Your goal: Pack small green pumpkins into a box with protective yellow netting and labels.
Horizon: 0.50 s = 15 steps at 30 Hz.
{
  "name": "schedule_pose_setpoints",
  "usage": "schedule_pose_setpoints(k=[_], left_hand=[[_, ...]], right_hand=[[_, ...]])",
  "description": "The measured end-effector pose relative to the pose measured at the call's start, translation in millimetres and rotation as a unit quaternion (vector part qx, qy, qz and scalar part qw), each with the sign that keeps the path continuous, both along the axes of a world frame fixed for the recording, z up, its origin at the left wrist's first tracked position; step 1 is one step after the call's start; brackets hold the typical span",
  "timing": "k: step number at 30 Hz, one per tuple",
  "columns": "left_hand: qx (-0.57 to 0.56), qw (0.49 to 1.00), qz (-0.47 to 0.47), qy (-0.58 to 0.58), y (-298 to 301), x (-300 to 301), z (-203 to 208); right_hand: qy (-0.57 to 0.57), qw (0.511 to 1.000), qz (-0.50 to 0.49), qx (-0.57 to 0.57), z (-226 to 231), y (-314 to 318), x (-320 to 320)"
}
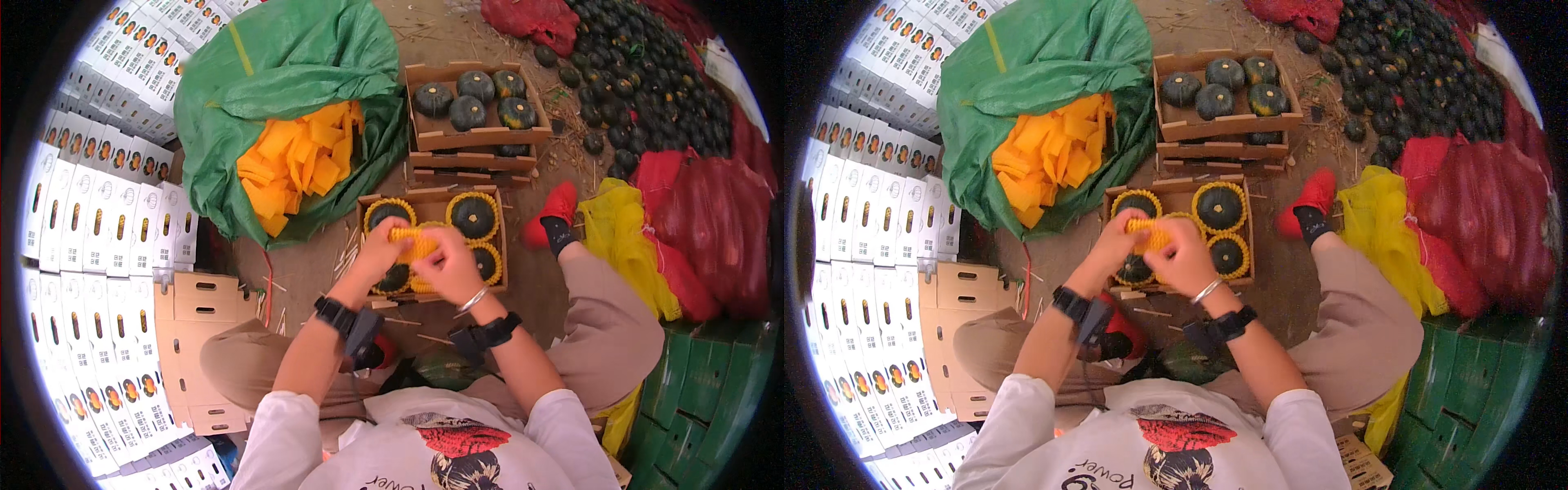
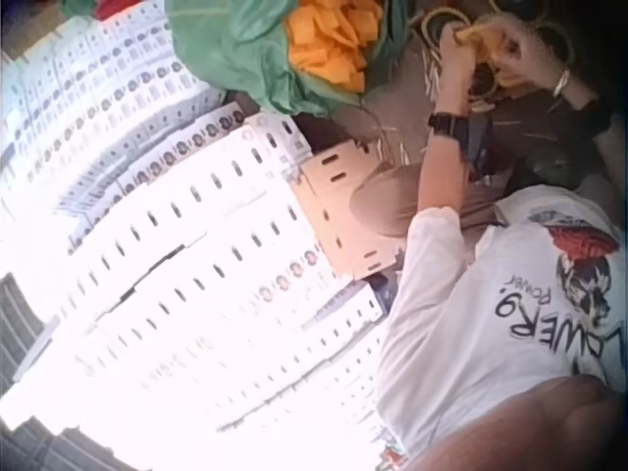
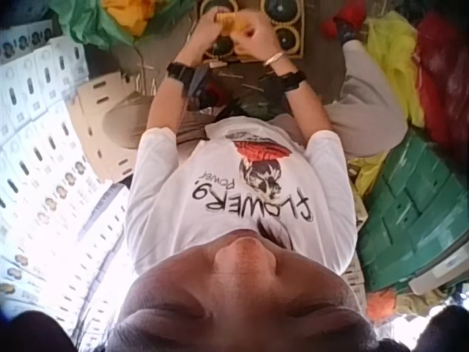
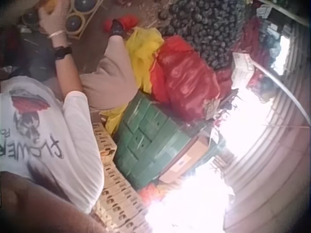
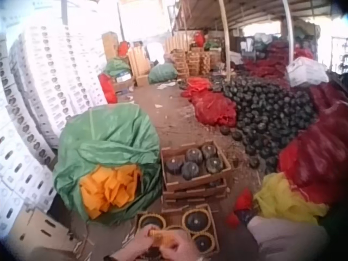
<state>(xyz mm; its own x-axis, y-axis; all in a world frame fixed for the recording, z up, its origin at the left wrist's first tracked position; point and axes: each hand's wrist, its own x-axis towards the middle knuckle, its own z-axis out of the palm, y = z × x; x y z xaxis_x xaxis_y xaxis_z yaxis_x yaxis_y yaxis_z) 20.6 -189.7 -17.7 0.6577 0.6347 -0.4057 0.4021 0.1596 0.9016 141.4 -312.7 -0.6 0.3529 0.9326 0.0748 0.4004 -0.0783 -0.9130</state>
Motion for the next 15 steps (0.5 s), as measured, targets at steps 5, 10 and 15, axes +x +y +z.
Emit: schedule_pose_setpoints(k=[5, 10, 15], left_hand=[[-0.142, 0.976, 0.021, -0.163, 25.2, 48.9, -37.3], [0.226, 0.974, -0.012, -0.008, 39.1, 51.7, -51.6], [0.491, 0.863, -0.077, 0.094, 37.0, 55.5, -33.3]], right_hand=[[-0.108, 0.989, -0.077, -0.070, -44.8, 47.5, 71.1], [-0.200, 0.972, 0.008, -0.124, -57.0, 75.7, 72.2], [-0.405, 0.914, -0.019, -0.020, -87.1, 82.1, 67.3]])
